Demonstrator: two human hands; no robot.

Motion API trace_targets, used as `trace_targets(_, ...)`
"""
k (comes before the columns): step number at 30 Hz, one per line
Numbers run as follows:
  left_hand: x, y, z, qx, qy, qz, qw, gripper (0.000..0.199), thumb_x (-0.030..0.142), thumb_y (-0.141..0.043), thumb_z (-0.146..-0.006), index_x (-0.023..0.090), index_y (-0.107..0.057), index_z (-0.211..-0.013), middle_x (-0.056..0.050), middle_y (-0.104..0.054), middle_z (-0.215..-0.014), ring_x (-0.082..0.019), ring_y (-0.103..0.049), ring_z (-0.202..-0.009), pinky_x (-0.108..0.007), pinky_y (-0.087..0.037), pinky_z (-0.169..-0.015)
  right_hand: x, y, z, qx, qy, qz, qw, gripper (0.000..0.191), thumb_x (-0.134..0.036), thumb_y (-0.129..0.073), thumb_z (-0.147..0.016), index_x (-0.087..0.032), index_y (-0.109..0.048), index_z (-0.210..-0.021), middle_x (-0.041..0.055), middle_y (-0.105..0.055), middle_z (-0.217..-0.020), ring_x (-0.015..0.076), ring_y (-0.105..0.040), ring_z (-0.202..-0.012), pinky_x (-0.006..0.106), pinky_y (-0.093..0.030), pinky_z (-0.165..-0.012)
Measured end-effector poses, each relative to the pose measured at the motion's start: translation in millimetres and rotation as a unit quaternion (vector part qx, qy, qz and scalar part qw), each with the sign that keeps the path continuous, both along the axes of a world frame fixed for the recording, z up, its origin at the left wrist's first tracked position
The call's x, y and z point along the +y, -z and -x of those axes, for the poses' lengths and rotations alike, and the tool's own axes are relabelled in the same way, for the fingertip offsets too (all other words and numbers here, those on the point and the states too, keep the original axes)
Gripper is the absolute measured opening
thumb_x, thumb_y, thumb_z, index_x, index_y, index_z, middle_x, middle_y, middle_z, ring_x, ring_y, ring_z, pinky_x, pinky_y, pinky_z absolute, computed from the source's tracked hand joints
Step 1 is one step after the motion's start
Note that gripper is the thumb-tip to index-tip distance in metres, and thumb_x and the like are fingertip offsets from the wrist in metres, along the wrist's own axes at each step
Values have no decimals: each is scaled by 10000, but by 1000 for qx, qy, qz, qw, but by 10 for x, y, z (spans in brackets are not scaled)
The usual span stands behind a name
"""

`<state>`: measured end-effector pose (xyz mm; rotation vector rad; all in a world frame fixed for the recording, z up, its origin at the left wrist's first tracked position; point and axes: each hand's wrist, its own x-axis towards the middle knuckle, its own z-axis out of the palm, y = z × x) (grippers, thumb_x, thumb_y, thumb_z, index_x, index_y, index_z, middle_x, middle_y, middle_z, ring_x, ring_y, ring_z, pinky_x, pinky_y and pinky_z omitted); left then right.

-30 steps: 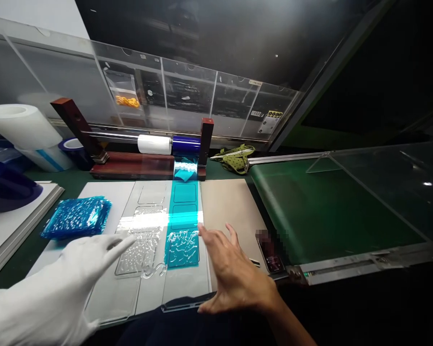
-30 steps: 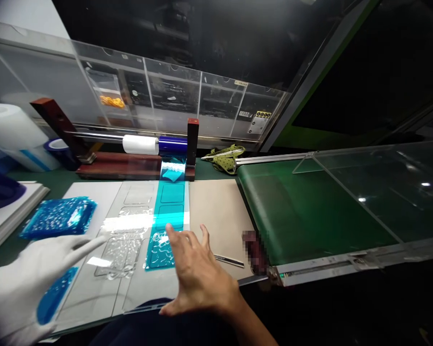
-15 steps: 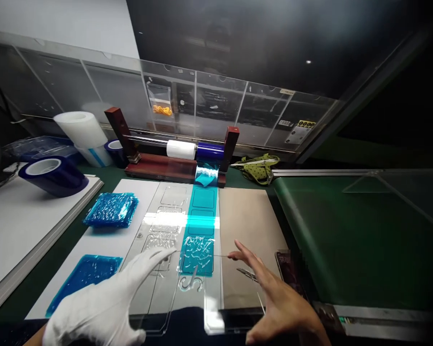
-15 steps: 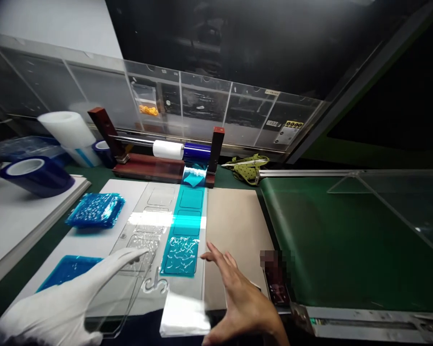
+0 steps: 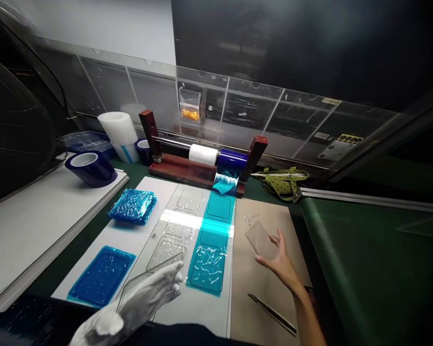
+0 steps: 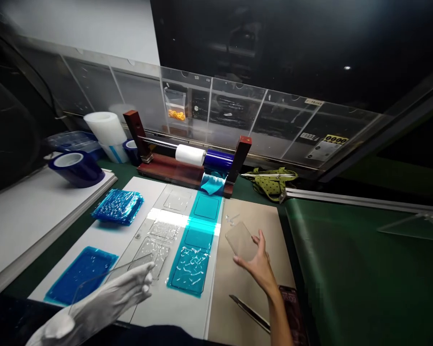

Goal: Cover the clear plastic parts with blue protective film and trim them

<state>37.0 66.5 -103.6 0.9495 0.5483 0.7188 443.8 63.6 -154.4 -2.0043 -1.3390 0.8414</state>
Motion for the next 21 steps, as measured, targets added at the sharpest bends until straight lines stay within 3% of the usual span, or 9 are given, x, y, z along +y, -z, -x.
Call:
trace_targets(2, -30, 95, -169, -139, 34, 94, 985, 1113, 863, -520, -508, 216, -361, -1401, -73, -281, -1512, -365, -152, -1398, -536, -132, -1151, 322, 326, -27, -81, 47, 16, 995, 1162, -573, -663, -626, -200, 55, -1462, 203, -350, -1424, 366, -327, -1321, 596, -159, -1054)
trace_targets(5, -72, 163, -383, -303, 46, 209, 929, 1178, 784, -595, -509, 120, -278, -1429, -122, -236, -1521, -346, -84, -1412, -499, -46, -1167, 711, 662, -41, -138, 25, 39, 989, 1128, -523, -655, -640, -178, 40, -1459, 211, -346, -1428, 372, -314, -1322, 649, -94, -1033)
trace_targets(7, -85, 178, -470, -350, 39, 239, 905, 1204, 788, -584, -509, 89, -258, -1432, -132, -242, -1516, -326, -94, -1414, -466, -50, -1175, 866, 764, -45, -146, -4, 45, 988, 1126, -500, -654, -653, -174, 66, -1455, 210, -334, -1439, 350, -301, -1334, 652, -79, -1033)
trace_targets(10, -82, 207, -509, -373, 28, 260, 890, 1343, 864, -566, -404, 76, -228, -1439, -124, -222, -1521, -309, -52, -1418, -439, -79, -1182, 903, 776, -76, -168, -26, 49, 984, 1087, -500, -629, -689, -180, 74, -1454, 202, -246, -1490, 322, -200, -1386, 633, -101, -1040)
trace_targets(12, -72, 226, -503, -359, 20, 277, 891, 1424, 913, -527, -336, 67, -217, -1439, -124, -205, -1526, -303, 2, -1416, -435, -102, -1185, 771, 732, -114, -205, -34, 54, 977, 912, -481, -576, -747, -182, -80, -1453, 183, -218, -1505, 314, -154, -1399, 588, -156, -1044)
trace_targets(13, -67, 230, -500, -352, 19, 284, 892, 1442, 928, -506, -318, 64, -223, -1437, -122, -212, -1524, -296, 20, -1414, -426, -125, -1185, 653, 705, -129, -221, -40, 59, 973, 766, -453, -545, -780, -184, -220, -1419, 170, -269, -1485, 310, -202, -1384, 546, -206, -1039)
trace_targets(16, -51, 222, -519, -339, 36, 295, 893, 1428, 953, -459, -312, 74, -276, -1423, -94, -266, -1508, -250, 20, -1417, -370, -197, -1177, 129, 640, -103, -221, -75, 94, 968, 318, -354, -519, -811, -209, -578, -1087, 105, -591, -1163, 262, -542, -1101, 386, -386, -896)
trace_targets(18, -40, 213, -560, -329, 46, 300, 894, 1366, 947, -453, -364, 92, -298, -1417, -72, -312, -1491, -234, -40, -1423, -350, -194, -1177, -277, 638, -3, -207, -92, 114, 967, 158, -323, -589, -755, -224, -624, -873, 53, -641, -905, 233, -610, -884, 335, -425, -777)
trace_targets(21, -24, 212, -654, -294, 56, 310, 902, 1228, 897, -465, -495, 98, -309, -1414, -96, -361, -1469, -279, -147, -1413, -407, -120, -1186, -767, 712, 200, -201, -84, 107, 970, 77, -304, -604, -735, -228, -597, -751, 55, -613, -863, 249, -589, -876, 347, -428, -762)
